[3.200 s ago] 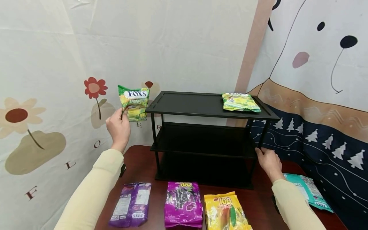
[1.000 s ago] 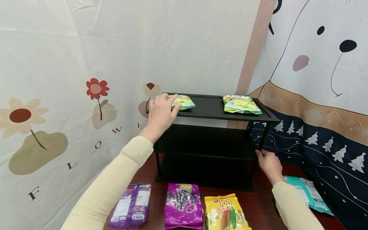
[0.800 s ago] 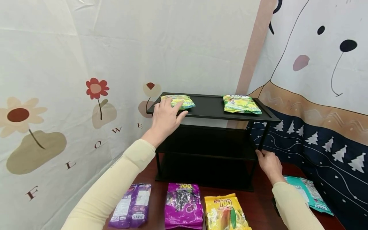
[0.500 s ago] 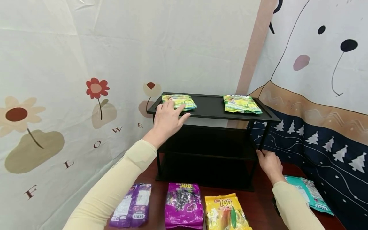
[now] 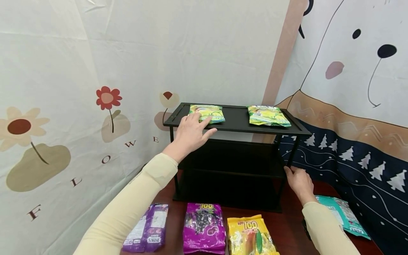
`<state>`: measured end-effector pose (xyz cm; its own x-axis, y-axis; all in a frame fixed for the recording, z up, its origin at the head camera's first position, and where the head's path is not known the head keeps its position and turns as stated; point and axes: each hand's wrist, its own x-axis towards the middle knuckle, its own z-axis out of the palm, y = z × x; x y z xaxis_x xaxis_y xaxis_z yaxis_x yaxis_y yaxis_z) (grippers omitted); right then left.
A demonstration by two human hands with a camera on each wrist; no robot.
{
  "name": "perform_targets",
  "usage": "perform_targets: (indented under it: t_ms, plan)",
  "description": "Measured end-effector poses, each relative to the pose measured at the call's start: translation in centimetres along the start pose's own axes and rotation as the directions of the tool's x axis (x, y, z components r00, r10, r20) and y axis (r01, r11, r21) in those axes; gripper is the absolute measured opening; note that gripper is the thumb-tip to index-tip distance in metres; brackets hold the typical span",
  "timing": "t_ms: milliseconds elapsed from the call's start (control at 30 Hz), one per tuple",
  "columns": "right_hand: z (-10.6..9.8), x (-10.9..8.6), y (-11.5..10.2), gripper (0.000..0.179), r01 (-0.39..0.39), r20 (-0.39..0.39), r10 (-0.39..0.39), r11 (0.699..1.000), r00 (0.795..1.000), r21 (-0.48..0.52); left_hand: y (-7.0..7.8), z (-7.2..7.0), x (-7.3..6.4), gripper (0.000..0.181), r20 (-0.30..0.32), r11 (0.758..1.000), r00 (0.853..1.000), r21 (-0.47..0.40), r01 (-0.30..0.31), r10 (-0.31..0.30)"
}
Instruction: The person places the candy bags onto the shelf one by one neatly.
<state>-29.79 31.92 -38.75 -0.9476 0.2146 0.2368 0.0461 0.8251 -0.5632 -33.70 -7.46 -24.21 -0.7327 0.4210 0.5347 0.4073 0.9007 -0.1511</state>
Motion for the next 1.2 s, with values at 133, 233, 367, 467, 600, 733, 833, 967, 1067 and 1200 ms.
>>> perform_targets:
  t_ms: [133,233,367,467,600,733,833,967,1067,1200]
  plan:
    - [0.0,0.0,0.0,0.062,0.000,-0.001,0.000,1.000,1.000,0.000,0.1,0.0,0.4,0.066,0.037,1.000,0.999,0.018,-0.004,0.003]
    - [0.0,0.0,0.0,0.061,0.003,-0.002,-0.003,1.000,1.000,0.000,0.1,0.1,0.8,0.068,0.073,1.000,0.997,0.020,0.000,-0.001]
    - [0.1,0.0,0.1,0.057,0.016,-0.020,-0.016,1.000,1.000,-0.003,0.1,-0.1,1.2,0.068,0.122,1.000,0.992,0.002,0.017,-0.017]
    - [0.3,0.0,0.1,0.054,0.025,-0.038,-0.026,1.000,0.999,-0.004,0.1,-0.3,1.5,0.070,0.157,0.999,0.987,-0.010,0.035,-0.033]
    - [0.3,0.1,0.2,0.054,0.028,-0.043,-0.029,1.000,0.999,-0.004,0.2,-0.5,1.8,0.075,0.190,0.998,0.980,-0.010,0.055,-0.052]
    - [0.2,0.1,0.2,0.056,0.022,-0.030,-0.022,1.000,0.999,-0.002,0.4,-0.6,2.0,0.080,0.202,0.998,0.977,0.015,0.064,-0.065]
    - [0.2,0.1,0.2,0.059,0.015,-0.017,-0.015,1.000,1.000,-0.004,0.4,-0.5,1.9,0.081,0.207,0.997,0.976,0.031,0.069,-0.074]
    - [0.1,0.1,0.1,0.060,0.000,-0.007,0.000,1.000,1.000,-0.005,0.3,-0.5,1.8,0.082,0.207,0.997,0.975,0.039,0.072,-0.078]
    - [0.1,0.2,0.1,0.062,-0.013,0.002,0.013,1.000,1.000,-0.007,0.3,-0.6,1.7,0.082,0.200,0.997,0.977,0.026,0.074,-0.078]
    - [0.1,0.1,0.1,0.063,-0.016,0.006,0.016,1.000,1.000,-0.009,0.3,-0.8,1.5,0.080,0.181,0.997,0.981,-0.019,0.080,-0.075]
